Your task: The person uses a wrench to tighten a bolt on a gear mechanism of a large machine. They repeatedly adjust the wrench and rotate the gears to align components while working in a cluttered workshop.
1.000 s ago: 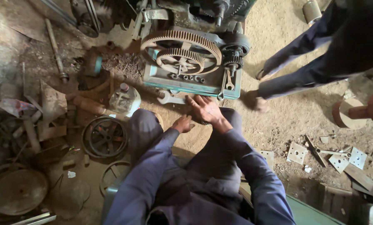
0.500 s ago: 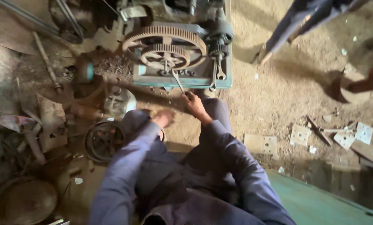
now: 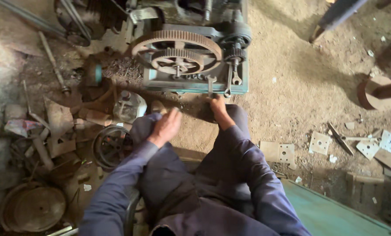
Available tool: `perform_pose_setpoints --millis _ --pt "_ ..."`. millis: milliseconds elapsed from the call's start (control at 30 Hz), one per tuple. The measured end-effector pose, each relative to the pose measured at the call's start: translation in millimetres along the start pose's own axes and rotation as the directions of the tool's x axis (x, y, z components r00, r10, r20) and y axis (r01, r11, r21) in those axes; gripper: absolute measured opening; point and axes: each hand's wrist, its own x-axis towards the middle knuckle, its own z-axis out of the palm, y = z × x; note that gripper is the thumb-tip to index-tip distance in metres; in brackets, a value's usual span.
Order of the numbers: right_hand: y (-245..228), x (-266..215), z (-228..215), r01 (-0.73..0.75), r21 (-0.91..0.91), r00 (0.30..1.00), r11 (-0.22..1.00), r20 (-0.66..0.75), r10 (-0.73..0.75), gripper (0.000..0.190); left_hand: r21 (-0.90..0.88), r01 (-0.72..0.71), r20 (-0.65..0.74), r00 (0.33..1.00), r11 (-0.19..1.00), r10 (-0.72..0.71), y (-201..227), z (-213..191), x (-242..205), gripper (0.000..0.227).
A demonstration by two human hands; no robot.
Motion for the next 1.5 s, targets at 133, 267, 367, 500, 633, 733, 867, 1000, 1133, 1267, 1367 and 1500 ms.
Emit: perform_pose_setpoints --millis 133,267,367,500,633,733,867,1000,1133,1267,1367,1500 --pt "0 40 -8 -0.091 0.098 0.993 0.991 -0.070 0.098 0.034 0.099 -0.260 0.032 0.966 0.961 0.258 8 27 -4 0.032" --pt "2 47 -11 -0.152 0.260 0.959 0.954 -0.195 0.206 0.036 0.095 -0.176 0.105 0.981 0.980 0.166 -4 38 -2 0.027" --pt "8 40 -10 -0.109 0.202 0.945 0.973 -0.281 0.164 0.037 0.063 -0.176 0.022 0.984 0.982 0.175 -9 36 -1 0.031" --pt "8 30 -7 0.094 -0.524 0.872 0.846 -0.366 -0.324 0.040 0.102 -0.253 0.087 0.966 0.962 0.244 -1 28 -3 0.026" --pt "-8 12 -1 0.229 -0.630 0.839 0.742 -0.258 -0.479 0.039 0.030 -0.285 0.113 0.953 0.958 0.280 20 4 -5 0.028" --pt "-21 -11 -3 0.403 -0.684 0.771 0.608 -0.104 -0.628 0.033 -0.024 -0.214 0.216 0.953 0.977 0.214 50 -22 -2 0.024" --pt "-30 -27 -1 0.439 -0.627 0.879 0.643 0.152 -0.452 0.030 0.071 -0.174 0.338 0.930 0.982 0.141 90 -67 1 0.034" --pt "-41 -33 8 0.587 -0.537 0.810 0.606 0.402 -0.428 0.024 0.103 -0.165 0.210 0.967 0.981 0.141 116 -110 -12 0.045" --pt "-54 -45 16 0.599 -0.442 0.791 0.667 0.455 -0.409 0.025 0.167 -0.029 0.128 0.992 0.986 0.008 120 -133 -36 0.050" --pt "-66 -52 25 0.604 -0.466 0.785 0.646 0.485 -0.384 0.022 0.115 0.069 0.157 0.984 0.991 -0.087 116 -132 -61 0.049" --pt "-68 -54 31 0.584 -0.486 0.795 0.651 0.506 -0.335 0.022 -0.057 0.069 0.138 0.989 0.996 -0.061 113 -125 -70 0.045" --pt "-67 -53 42 0.646 -0.488 0.745 0.587 0.570 -0.346 0.023 -0.148 0.017 0.120 0.993 0.989 0.001 117 -121 -75 0.043"
